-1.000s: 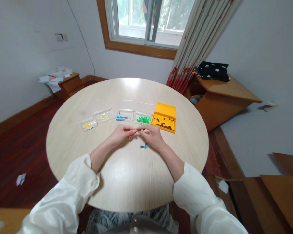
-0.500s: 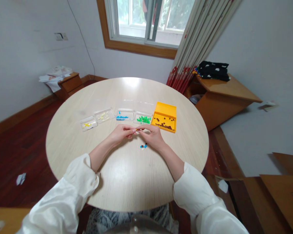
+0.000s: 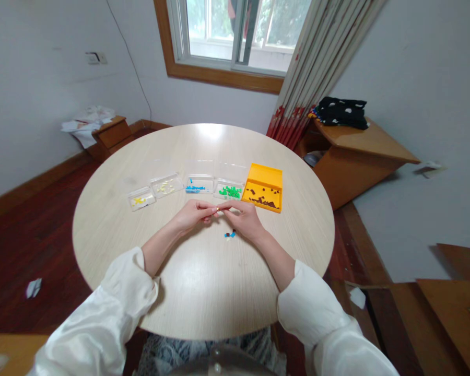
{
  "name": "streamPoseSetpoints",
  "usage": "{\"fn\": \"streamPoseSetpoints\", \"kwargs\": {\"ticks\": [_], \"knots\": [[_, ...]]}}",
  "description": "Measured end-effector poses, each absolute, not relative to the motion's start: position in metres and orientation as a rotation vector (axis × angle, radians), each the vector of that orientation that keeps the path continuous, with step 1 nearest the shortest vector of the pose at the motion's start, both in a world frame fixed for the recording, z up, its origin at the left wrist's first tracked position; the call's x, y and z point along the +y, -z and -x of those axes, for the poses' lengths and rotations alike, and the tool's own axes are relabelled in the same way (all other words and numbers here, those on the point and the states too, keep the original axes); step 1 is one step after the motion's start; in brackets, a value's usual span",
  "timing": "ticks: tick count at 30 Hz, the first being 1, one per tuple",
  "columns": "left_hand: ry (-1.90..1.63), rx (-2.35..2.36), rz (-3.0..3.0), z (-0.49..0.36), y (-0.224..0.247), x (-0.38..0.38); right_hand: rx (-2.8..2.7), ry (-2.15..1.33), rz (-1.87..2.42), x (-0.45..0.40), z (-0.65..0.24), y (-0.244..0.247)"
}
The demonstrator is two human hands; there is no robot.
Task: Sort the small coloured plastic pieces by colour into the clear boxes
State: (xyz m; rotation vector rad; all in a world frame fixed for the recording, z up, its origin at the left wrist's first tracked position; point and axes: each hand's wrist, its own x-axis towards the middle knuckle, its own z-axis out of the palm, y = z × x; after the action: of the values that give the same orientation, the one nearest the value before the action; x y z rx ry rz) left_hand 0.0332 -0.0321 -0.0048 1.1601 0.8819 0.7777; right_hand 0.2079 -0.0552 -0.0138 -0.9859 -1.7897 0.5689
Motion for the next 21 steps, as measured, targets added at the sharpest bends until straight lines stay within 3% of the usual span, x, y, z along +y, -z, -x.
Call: {"fn": "streamPoseSetpoints", "kwargs": {"ticks": [21], "knots": [[-0.785,0.906,-1.059,-0.0351,0.0013,-0.0351,-1.819,-0.505,0.953,-0.0549,-0.2079,0.0155]]}}
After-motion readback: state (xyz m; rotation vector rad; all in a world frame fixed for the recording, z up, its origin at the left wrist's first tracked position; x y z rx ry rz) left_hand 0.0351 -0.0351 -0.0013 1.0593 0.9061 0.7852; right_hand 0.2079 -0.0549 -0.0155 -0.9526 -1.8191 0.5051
